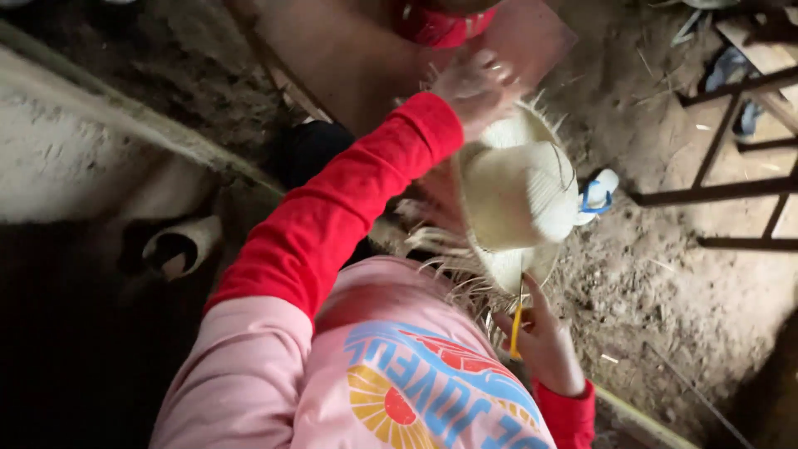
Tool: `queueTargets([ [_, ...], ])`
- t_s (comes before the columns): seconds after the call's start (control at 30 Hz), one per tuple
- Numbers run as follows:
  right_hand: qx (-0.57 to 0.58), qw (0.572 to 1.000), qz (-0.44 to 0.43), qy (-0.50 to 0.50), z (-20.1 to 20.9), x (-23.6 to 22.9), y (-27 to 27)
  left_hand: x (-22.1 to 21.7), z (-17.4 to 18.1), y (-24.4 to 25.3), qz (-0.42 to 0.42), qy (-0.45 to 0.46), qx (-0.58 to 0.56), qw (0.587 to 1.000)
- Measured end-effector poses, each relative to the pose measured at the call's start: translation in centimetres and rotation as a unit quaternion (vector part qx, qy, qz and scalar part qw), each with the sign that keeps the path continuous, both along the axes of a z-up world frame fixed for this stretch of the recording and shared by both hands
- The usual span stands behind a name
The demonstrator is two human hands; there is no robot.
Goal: Trimming the excess straw from the brim of a woven hat using a pair of scissors.
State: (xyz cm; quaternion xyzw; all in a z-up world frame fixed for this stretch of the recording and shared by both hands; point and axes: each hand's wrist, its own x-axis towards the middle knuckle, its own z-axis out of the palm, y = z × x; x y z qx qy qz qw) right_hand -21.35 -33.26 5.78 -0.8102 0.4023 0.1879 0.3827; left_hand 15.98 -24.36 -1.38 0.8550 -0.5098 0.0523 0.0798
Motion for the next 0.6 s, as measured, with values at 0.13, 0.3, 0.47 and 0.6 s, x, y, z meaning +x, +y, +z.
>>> queueTargets([
  [0.13,-0.031,0.995,0.080,-0.057,-1.4,0.6,0.1,-4.6,5.4,6.0,-0.011,0.012,-0.294,0.956],
  [0.3,0.005,0.990,0.095,-0.107,-2.2,2.2,0.0,-10.0,6.7,13.9,-0.049,0.116,-0.416,0.901],
  [0.47,0.076,0.992,0.040,-0.092,-1.7,4.3,-0.2,-12.7,0.5,16.0,0.012,0.255,-0.395,0.883],
  [0.6,0.163,0.977,0.044,-0.131,-2.7,4.6,-1.1,-12.4,-2.3,15.4,0.036,0.267,-0.392,0.880],
])
